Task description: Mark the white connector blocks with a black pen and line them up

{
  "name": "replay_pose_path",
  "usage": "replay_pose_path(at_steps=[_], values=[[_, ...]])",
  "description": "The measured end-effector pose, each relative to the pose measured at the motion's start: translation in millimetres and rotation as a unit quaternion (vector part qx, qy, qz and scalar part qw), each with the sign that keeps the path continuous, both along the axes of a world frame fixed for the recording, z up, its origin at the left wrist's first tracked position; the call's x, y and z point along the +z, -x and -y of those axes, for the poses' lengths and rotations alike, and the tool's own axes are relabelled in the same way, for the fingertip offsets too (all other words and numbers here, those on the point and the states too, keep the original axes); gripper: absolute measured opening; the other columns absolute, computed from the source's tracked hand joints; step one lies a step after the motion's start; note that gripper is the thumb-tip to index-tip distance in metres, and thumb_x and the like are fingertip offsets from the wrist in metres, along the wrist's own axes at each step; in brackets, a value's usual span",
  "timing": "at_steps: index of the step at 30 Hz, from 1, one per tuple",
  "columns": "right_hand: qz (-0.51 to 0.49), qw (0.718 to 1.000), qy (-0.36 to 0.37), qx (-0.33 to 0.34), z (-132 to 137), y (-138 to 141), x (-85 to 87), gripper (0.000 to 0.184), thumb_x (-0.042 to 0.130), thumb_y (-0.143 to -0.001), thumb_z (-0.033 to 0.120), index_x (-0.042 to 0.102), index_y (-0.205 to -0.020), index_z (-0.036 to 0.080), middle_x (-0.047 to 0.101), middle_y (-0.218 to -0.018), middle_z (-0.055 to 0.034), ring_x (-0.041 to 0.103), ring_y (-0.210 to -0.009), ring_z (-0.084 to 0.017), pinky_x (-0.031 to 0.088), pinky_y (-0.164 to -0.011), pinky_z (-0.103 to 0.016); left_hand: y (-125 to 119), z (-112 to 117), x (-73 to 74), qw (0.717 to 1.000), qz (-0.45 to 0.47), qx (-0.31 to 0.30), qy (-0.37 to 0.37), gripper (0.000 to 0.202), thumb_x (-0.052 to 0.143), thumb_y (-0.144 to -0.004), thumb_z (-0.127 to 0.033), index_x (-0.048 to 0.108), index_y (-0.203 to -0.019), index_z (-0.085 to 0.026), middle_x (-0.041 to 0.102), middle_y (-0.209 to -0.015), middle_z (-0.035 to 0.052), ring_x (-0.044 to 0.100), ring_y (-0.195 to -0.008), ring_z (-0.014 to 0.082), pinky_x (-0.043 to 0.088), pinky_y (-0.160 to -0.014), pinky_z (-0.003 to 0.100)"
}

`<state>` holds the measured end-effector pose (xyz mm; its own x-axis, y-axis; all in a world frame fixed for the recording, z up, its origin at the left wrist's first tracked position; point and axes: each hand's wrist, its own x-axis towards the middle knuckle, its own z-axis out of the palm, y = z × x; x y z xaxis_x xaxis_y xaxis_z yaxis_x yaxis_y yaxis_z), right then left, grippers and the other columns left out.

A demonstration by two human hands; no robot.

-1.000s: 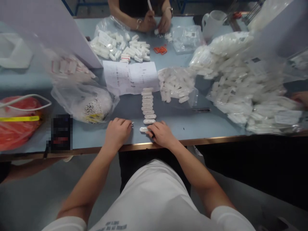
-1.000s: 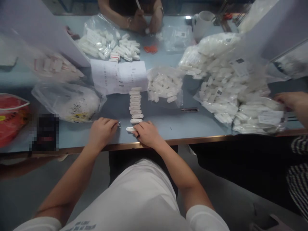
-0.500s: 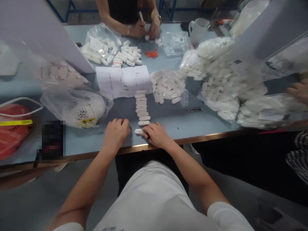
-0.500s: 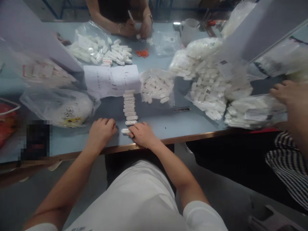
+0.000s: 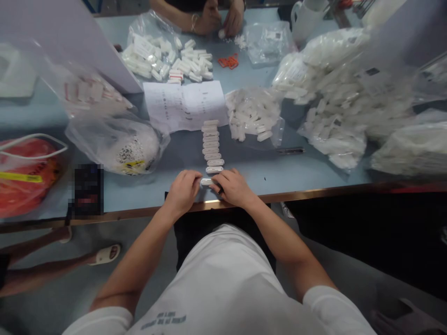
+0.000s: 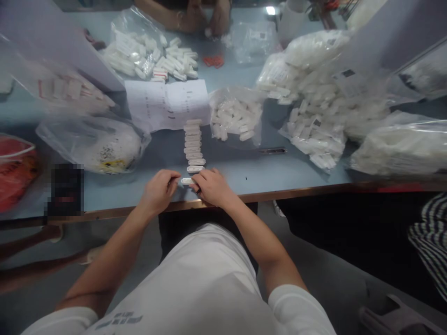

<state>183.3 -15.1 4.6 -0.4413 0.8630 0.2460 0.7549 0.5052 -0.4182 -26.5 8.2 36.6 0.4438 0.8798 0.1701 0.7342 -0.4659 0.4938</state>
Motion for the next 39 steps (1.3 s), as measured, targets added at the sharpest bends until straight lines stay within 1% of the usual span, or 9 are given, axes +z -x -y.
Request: replay_pose_path(at_steps=[5, 8, 12, 16, 19, 23, 28, 33, 39], values=[[-0.033, 0.999, -0.005, -0.021, 0.6, -1.7, -2.9, 0.027, 0.05, -0.098, 0.037, 0.063, -0.111, 0.017, 0.07, -0.098, -0.0092, 0.058, -0.091, -0.021, 0.033, -0.079, -0.034, 0.0, 0.8, 2.5, 1.0, -0.007, 0.008, 0.008, 0.013, 0.053, -0.089, -0.021, 0.064, -0.095, -0.02, 0.068, -0.086, 0.0035, 0.06, -0.077, 0.0162, 0.049, -0.076, 0.028], [-0.028, 0.999, -0.008, -0.028, 0.4, -1.3, -2.2, 0.024, 0.053, -0.095, 0.036, 0.064, -0.106, 0.018, 0.07, -0.095, -0.0084, 0.058, -0.089, -0.021, 0.033, -0.079, -0.034, 0.2, 0.7, 3.2, 0.999, -0.033, 0.004, 0.005, 0.013, 0.053, -0.089, -0.021, 0.066, -0.093, -0.021, 0.069, -0.084, 0.0023, 0.06, -0.076, 0.0162, 0.048, -0.075, 0.027], [-0.007, 1.0, -0.016, -0.018, 0.0, 0.3, 1.2, 0.021, 0.054, -0.095, 0.034, 0.064, -0.1, 0.017, 0.069, -0.091, -0.0076, 0.058, -0.085, -0.02, 0.032, -0.077, -0.034, -1.4, -0.3, -0.3, 0.998, -0.057, -0.018, -0.033, 0.016, 0.051, -0.093, -0.024, 0.067, -0.093, -0.021, 0.067, -0.08, 0.0027, 0.06, -0.078, 0.0175, 0.048, -0.075, 0.028], [0.006, 1.0, -0.015, -0.017, 0.1, 0.8, 1.5, 0.02, 0.052, -0.095, 0.033, 0.064, -0.099, 0.017, 0.069, -0.088, -0.0069, 0.057, -0.083, -0.02, 0.03, -0.076, -0.034, -3.4, -1.6, -6.4, 0.995, -0.04, -0.051, -0.082, 0.02, 0.049, -0.097, -0.025, 0.068, -0.096, -0.02, 0.07, -0.085, 0.0045, 0.059, -0.081, 0.0181, 0.049, -0.077, 0.029], [0.01, 1.0, -0.014, -0.016, 0.2, 0.5, -0.1, 0.021, 0.05, -0.096, 0.033, 0.064, -0.1, 0.018, 0.068, -0.088, -0.0067, 0.057, -0.083, -0.02, 0.03, -0.076, -0.034, -5.5, -2.3, -10.1, 0.993, -0.029, -0.054, -0.103, 0.019, 0.051, -0.097, -0.023, 0.069, -0.096, -0.019, 0.072, -0.091, 0.0052, 0.059, -0.083, 0.0179, 0.049, -0.079, 0.03], [0.014, 1.0, -0.019, -0.013, 0.2, 0.3, -1.1, 0.021, 0.05, -0.097, 0.033, 0.064, -0.099, 0.018, 0.067, -0.087, -0.006, 0.057, -0.082, -0.02, 0.029, -0.076, -0.035, -8.8, -2.1, -12.9, 0.99, -0.047, -0.061, -0.121, 0.018, 0.051, -0.096, -0.022, 0.069, -0.095, -0.018, 0.071, -0.089, 0.0057, 0.058, -0.081, 0.0186, 0.049, -0.077, 0.031], [0.01, 1.0, -0.013, -0.009, -0.1, 0.5, -0.4, 0.02, 0.05, -0.097, 0.032, 0.064, -0.1, 0.017, 0.067, -0.087, -0.0066, 0.056, -0.082, -0.02, 0.028, -0.076, -0.035, -12.8, 1.5, -6.8, 0.984, -0.107, -0.074, -0.121, 0.02, 0.048, -0.097, -0.019, 0.068, -0.095, -0.017, 0.071, -0.09, 0.0068, 0.058, -0.083, 0.02, 0.047, -0.077, 0.034], [0.011, 1.0, -0.006, -0.005, 0.1, -0.2, -0.3, 0.021, 0.049, -0.097, 0.031, 0.064, -0.1, 0.017, 0.067, -0.087, -0.0068, 0.055, -0.082, -0.02, 0.028, -0.076, -0.034, -16.0, 3.6, 4.0, 0.97, -0.181, -0.118, -0.109, 0.021, 0.046, -0.097, -0.017, 0.067, -0.09, -0.016, 0.068, -0.087, 0.0078, 0.057, -0.081, 0.0213, 0.047, -0.076, 0.035], [0.01, 1.0, -0.007, -0.006, -0.1, -0.2, -0.3, 0.022, 0.048, -0.098, 0.032, 0.064, -0.099, 0.017, 0.066, -0.086, -0.0064, 0.055, -0.081, -0.019, 0.027, -0.076, -0.034, -12.5, 3.1, 7.2, 0.976, -0.126, -0.123, -0.126, 0.019, 0.047, -0.096, -0.015, 0.066, -0.098, -0.016, 0.071, -0.094, 0.007, 0.058, -0.084, 0.0199, 0.05, -0.079, 0.032]])
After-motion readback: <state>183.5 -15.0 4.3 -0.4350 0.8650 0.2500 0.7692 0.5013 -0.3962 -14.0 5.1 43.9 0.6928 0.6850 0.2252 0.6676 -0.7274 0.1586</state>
